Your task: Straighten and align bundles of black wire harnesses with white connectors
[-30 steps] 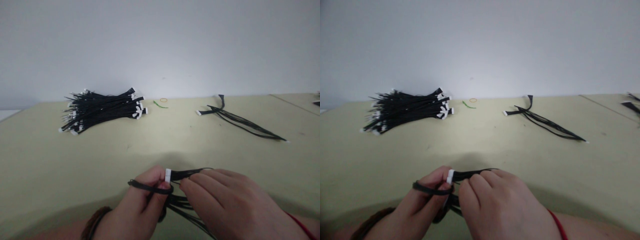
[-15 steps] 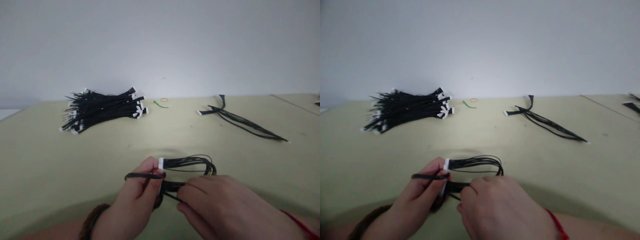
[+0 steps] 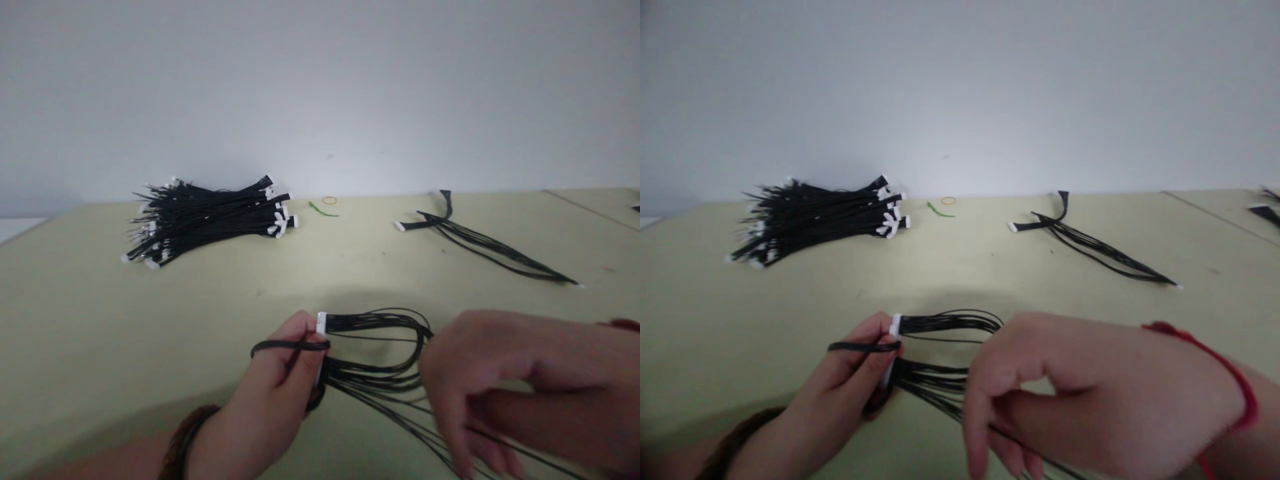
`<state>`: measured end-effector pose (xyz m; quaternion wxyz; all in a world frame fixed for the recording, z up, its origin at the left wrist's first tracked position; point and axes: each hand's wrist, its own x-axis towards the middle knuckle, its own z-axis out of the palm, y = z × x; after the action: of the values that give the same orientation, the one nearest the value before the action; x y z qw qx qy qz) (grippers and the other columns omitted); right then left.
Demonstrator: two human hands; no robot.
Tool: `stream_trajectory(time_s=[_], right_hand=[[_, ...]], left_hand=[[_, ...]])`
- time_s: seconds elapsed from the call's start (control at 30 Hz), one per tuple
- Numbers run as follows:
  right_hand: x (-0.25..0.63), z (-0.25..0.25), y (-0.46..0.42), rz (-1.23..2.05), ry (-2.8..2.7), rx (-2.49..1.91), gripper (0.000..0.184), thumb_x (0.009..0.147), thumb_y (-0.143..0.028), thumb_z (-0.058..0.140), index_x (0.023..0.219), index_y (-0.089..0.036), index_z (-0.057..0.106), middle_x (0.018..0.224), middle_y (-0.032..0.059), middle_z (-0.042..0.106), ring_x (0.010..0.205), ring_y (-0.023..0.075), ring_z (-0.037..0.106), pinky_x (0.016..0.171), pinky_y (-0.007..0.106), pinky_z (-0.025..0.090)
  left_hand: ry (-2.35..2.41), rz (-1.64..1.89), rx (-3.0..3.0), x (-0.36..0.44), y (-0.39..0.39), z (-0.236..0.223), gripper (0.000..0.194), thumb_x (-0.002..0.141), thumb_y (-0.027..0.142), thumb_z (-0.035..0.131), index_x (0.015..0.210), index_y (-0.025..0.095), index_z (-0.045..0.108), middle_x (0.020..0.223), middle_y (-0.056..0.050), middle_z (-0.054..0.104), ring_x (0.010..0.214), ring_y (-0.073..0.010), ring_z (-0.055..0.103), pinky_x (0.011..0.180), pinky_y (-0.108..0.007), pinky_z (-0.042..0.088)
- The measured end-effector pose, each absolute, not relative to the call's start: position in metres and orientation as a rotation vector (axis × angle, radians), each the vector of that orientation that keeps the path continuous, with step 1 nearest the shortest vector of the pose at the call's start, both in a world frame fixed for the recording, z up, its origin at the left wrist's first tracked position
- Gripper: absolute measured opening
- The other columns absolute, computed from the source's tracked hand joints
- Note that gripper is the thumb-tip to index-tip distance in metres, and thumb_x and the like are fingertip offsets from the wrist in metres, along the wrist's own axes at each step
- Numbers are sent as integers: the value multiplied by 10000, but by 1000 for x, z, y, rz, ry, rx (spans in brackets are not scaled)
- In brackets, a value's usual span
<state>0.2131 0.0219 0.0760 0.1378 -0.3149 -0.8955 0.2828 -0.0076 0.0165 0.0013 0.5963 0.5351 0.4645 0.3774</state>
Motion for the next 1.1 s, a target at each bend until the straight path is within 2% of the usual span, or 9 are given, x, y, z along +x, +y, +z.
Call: stream_trajectory(time_s=[0.07,0.1,0.17,0.23,0.37,0.47,0.53,0.73,1.1], right_hand=[[230,85,39,1499,-2371,-699,445,904,-330,268,723,-188,649,581,-63,606,545,39,570,570,182,413],[237,88,49,1648,-2281,-682,386,873,-365,352,749,-168,660,600,-55,607,573,49,571,584,209,413],[246,91,66,1641,-2128,-724,265,779,-371,535,741,-150,676,643,-47,601,610,59,558,579,228,402],[246,91,77,1481,-1941,-729,234,760,-357,570,658,-167,663,708,-73,597,658,47,541,597,233,389],[230,88,74,1316,-1376,-758,440,904,-385,266,708,-194,609,659,-155,550,532,-22,460,530,187,340],[211,84,56,1554,-1385,-894,184,875,-333,446,864,-217,589,524,-108,541,451,19,488,464,141,365],[197,77,41,1617,-1724,-1102,111,843,-291,531,791,-197,562,559,-52,601,519,75,557,496,179,418],[172,54,13,541,-2388,-1497,166,868,-292,445,757,-227,551,625,-30,571,526,123,496,463,236,316],[169,42,9,77,-2412,-1242,163,875,-209,441,722,-210,497,576,-48,528,473,123,479,468,278,251]], left_hand=[[1101,878,1213,-8,16,0,265,877,404,428,699,208,419,535,90,296,451,-69,253,399,-170,224],[1104,875,1204,-8,16,0,264,876,406,430,701,208,417,532,93,292,446,-68,247,394,-168,219],[1097,867,1205,-8,16,0,263,875,407,429,702,209,414,526,94,294,443,-67,249,390,-168,221],[1088,859,1227,-7,16,2,274,876,407,422,687,209,402,519,94,303,439,-68,261,389,-170,228],[1084,847,1250,-7,16,3,278,881,412,404,687,213,398,517,93,304,435,-70,263,384,-174,225],[1070,856,1289,-8,15,3,279,887,404,397,686,211,401,524,90,303,442,-72,261,390,-177,228],[1048,855,1320,-9,14,3,278,892,399,387,688,210,401,528,86,308,446,-73,267,395,-181,231],[1044,825,1517,-12,11,6,254,905,357,379,714,199,435,584,57,369,507,-88,322,451,-193,295],[1099,852,1810,-17,10,3,192,907,263,362,740,215,444,631,40,426,557,-109,365,493,-192,343]])
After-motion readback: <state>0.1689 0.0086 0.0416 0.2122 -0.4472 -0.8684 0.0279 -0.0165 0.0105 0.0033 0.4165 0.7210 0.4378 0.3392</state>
